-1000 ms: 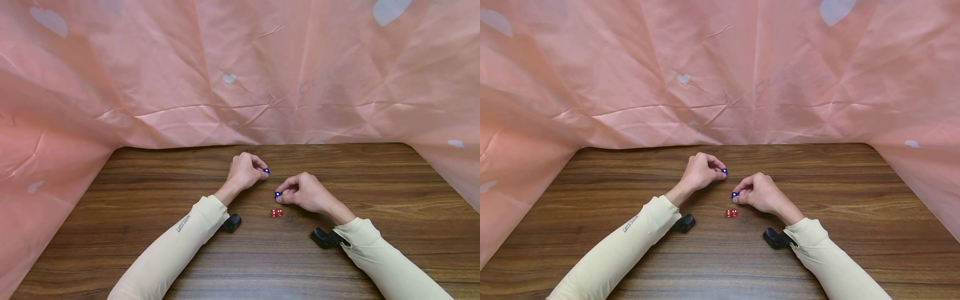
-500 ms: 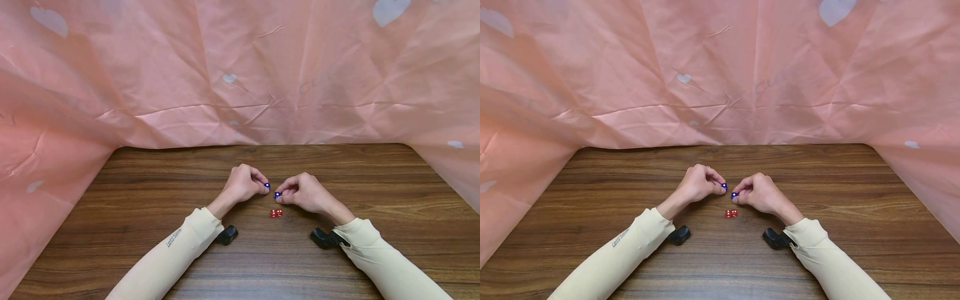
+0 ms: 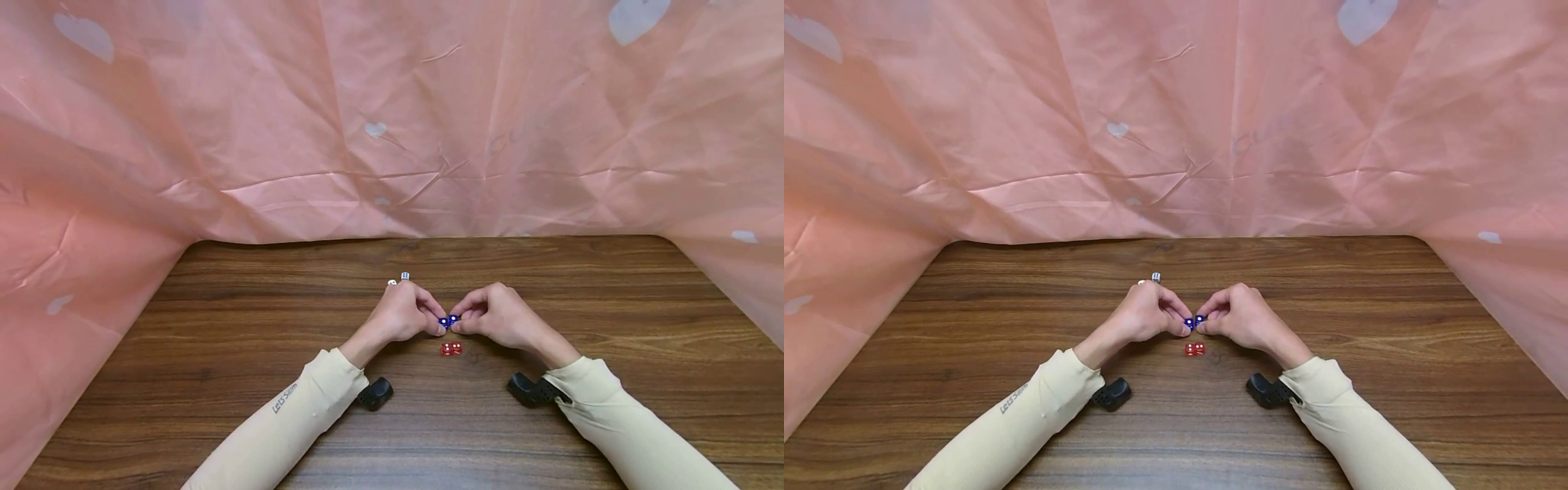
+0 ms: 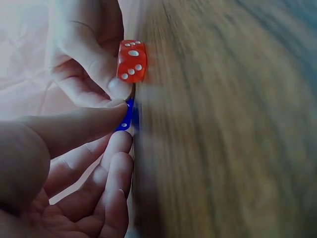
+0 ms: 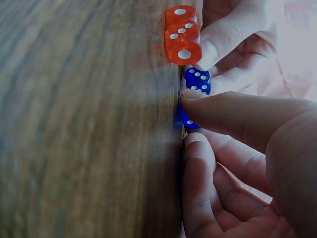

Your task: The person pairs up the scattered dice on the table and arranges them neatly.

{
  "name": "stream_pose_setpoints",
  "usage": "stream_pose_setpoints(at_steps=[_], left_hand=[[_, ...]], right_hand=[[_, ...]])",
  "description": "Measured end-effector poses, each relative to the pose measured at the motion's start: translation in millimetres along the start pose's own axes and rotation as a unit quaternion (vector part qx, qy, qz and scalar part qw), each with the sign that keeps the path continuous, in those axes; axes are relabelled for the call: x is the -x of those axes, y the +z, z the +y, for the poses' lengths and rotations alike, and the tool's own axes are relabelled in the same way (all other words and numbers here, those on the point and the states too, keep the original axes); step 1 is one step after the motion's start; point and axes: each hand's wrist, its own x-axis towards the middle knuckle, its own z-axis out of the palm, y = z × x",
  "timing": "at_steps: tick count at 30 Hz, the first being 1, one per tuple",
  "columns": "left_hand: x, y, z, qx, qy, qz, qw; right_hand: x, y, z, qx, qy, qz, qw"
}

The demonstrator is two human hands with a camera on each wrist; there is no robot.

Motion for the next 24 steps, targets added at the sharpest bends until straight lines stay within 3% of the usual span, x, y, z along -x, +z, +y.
stream_pose_setpoints(at_steps=[14,24], left_hand=[[-1.3,3.9,-3.5,0.032,0.010,-0.010,0.9994],[-2.2,6.0,-8.3,0.035,0.013,0.003,0.9993]], right_hand=[[-0.5,0.2,1.0,0.005,-0.003,0.000,1.0000],[-1.1,0.8,1.6,0.004,-0.008,0.000,1.0000]])
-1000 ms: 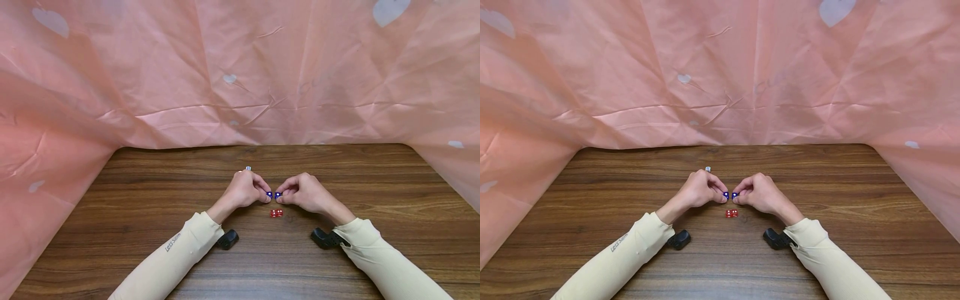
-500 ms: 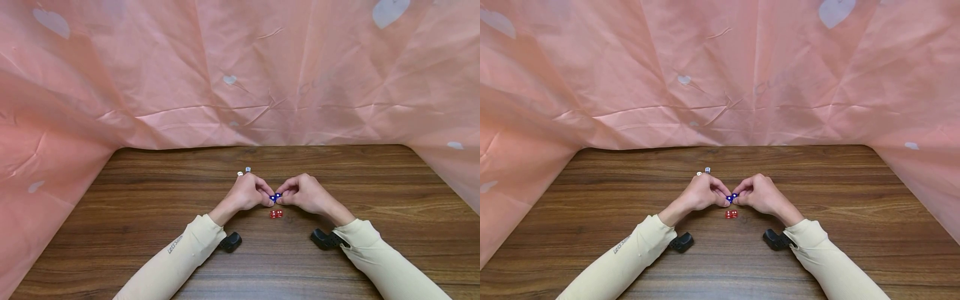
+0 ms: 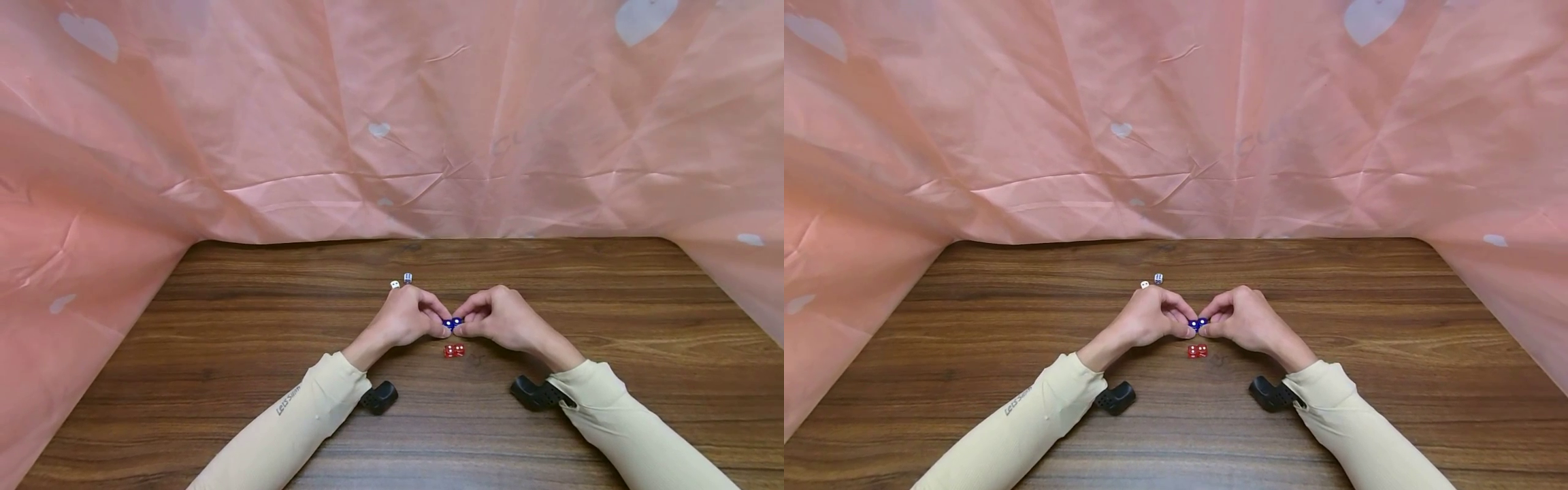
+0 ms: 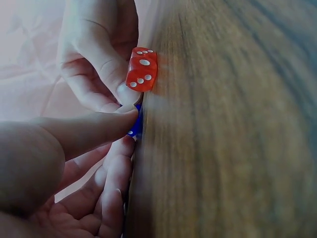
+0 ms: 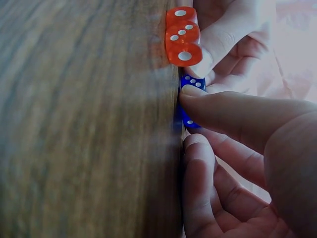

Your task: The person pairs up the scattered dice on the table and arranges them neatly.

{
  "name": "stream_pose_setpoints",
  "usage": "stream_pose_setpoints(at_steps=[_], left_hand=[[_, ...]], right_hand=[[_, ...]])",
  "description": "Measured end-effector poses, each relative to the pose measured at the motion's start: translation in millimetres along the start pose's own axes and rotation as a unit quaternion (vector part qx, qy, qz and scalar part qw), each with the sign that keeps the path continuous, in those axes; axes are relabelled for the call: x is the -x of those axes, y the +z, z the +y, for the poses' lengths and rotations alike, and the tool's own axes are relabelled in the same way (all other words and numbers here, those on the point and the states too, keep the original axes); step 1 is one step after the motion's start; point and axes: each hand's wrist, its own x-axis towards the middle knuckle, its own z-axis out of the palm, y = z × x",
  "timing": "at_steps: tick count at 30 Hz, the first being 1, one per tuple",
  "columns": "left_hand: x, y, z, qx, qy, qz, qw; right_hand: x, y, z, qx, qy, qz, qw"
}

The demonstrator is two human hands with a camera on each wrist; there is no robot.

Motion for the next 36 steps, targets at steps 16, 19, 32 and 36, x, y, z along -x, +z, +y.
stream_pose_setpoints(at_steps=[16,19,32,36], left_hand=[[-0.9,0.4,-2.7,0.000,0.003,0.000,1.0000],[-1.4,0.9,-3.5,0.002,0.002,-0.001,1.0000],[-1.1,-0.5,-5.3,0.009,0.010,-0.007,0.9999],[-0.5,-0.6,-5.1,0.018,0.006,-0.009,0.9998]], right_hand=[[0.2,-0.5,-1.0,0.006,-0.006,0.000,1.0000],[0.6,-0.3,-0.8,0.005,-0.006,-0.001,1.0000],[0.3,-0.2,-1.1,0.016,-0.003,0.002,0.9999],[0.2,-0.1,-1.6,0.015,-0.001,0.001,0.9999]])
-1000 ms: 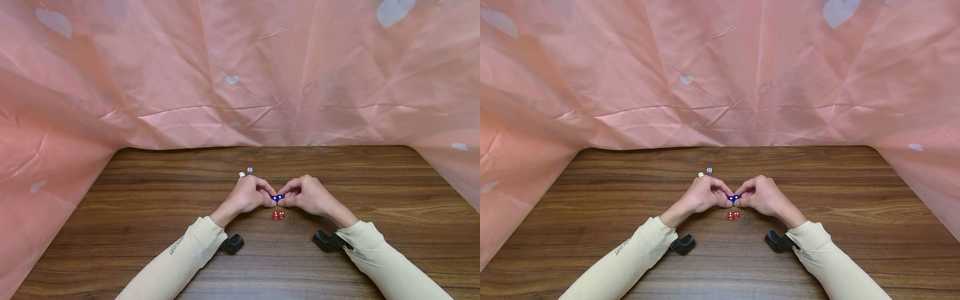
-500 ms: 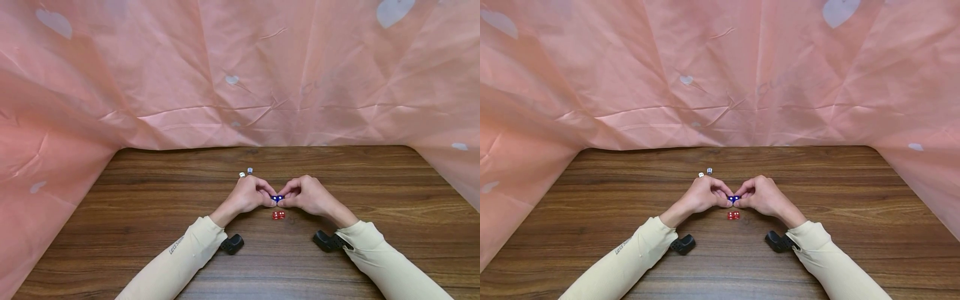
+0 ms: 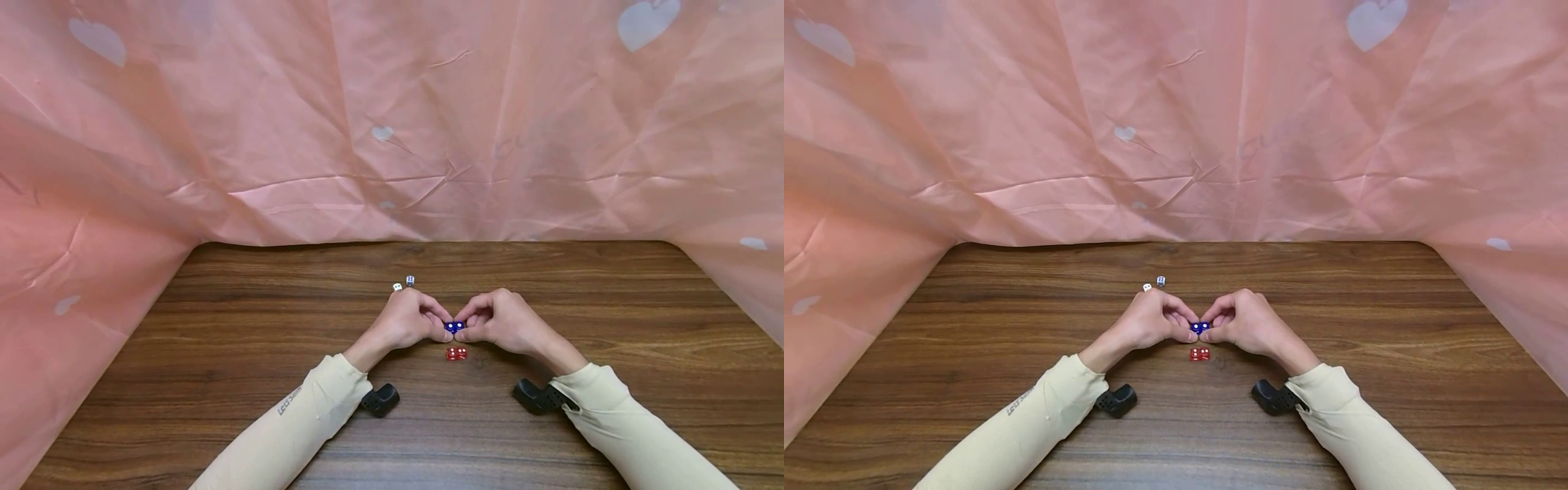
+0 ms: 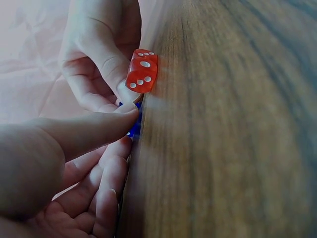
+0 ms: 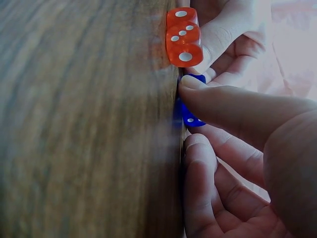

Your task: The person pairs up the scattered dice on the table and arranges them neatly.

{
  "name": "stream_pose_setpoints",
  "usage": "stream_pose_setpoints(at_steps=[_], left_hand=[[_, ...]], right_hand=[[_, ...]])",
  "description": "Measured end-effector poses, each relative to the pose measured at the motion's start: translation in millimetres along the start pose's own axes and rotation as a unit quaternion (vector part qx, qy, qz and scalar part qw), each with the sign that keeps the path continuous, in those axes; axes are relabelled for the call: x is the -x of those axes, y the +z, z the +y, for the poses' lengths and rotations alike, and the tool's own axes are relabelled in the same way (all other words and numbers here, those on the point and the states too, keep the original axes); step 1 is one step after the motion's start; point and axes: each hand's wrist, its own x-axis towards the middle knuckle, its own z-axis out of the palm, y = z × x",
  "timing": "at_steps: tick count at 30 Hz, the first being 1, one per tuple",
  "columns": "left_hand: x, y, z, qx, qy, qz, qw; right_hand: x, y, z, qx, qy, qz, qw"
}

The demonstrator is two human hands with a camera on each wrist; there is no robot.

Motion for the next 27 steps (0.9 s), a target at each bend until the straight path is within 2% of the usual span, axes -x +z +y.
stream_pose_setpoints(at_steps=[11,21,27], left_hand=[[-0.5,0.9,-1.9,0.004,0.003,0.001,1.0000],[0.6,0.4,-1.7,-0.005,0.005,-0.001,1.0000],[0.1,1.5,-2.3,-0.006,0.005,0.001,1.0000]], right_hand=[[-0.8,-1,2,-0.014,-0.003,-0.011,0.9998],[-3.7,-9,7,-0.043,-0.014,-0.041,0.9981],[-10.5,-12,8,-0.051,-0.017,-0.029,0.9981]])
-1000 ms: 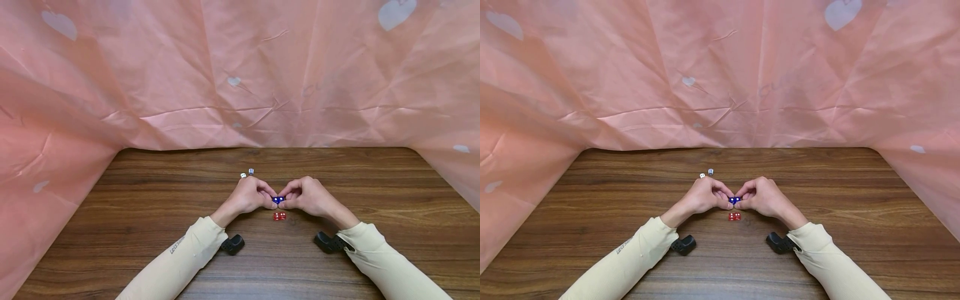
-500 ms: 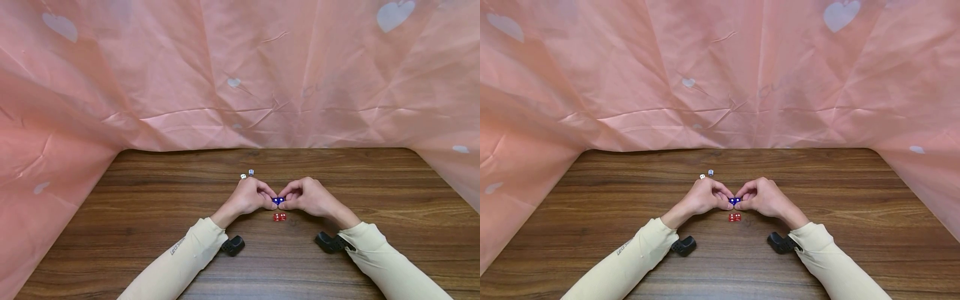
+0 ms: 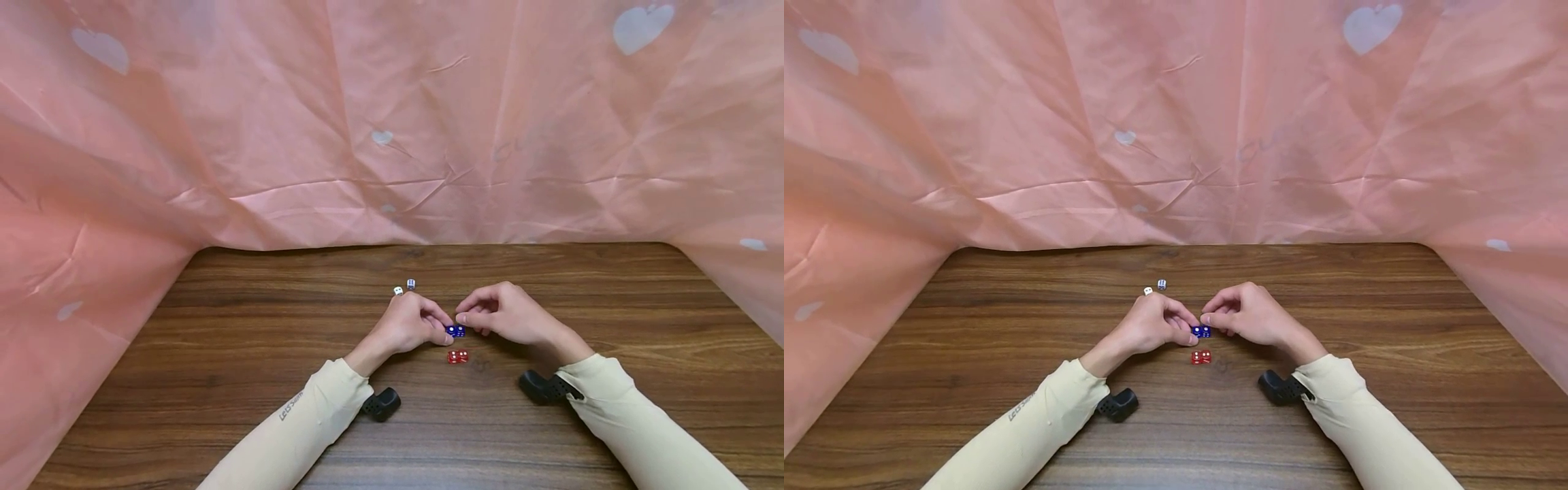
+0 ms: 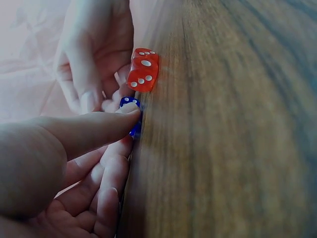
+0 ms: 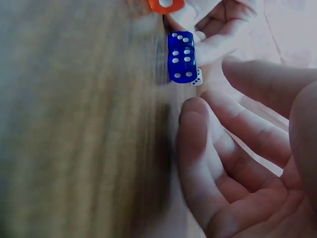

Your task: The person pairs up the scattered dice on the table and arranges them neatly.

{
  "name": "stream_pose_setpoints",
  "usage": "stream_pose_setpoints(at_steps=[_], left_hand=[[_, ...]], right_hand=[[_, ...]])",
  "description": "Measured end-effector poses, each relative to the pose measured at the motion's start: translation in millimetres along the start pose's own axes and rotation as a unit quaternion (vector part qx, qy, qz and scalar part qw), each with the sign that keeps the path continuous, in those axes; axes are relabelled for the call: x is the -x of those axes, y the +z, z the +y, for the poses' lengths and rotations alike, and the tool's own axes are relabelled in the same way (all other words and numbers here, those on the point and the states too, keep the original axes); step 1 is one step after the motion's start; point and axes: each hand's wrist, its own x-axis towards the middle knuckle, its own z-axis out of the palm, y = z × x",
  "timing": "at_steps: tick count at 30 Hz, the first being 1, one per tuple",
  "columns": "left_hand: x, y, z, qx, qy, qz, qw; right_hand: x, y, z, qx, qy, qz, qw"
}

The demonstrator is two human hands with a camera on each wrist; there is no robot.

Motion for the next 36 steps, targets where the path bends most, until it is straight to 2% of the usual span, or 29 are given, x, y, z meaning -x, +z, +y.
stream_pose_setpoints(at_steps=[6,11,22,31,36], left_hand=[[0.1,0.4,-0.9,0.000,0.004,0.000,1.0000],[0.2,0.4,-0.9,-0.002,0.004,0.000,1.0000],[1.2,-0.5,0.1,-0.010,0.012,0.001,0.9999],[1.5,1.1,1.1,-0.007,0.013,0.003,0.9999],[1.1,2.2,1.5,-0.008,0.011,0.006,0.9999]], right_hand=[[-18.1,-3,-3,0.015,-0.004,0.042,0.9990],[-35.5,-7,-7,0.032,-0.019,0.058,0.9976],[-66.2,0,-16,0.051,-0.028,0.031,0.9978],[-84.7,2,-21,0.067,-0.045,0.011,0.9967],[-92.1,2,-22,0.080,-0.040,0.002,0.9959]])
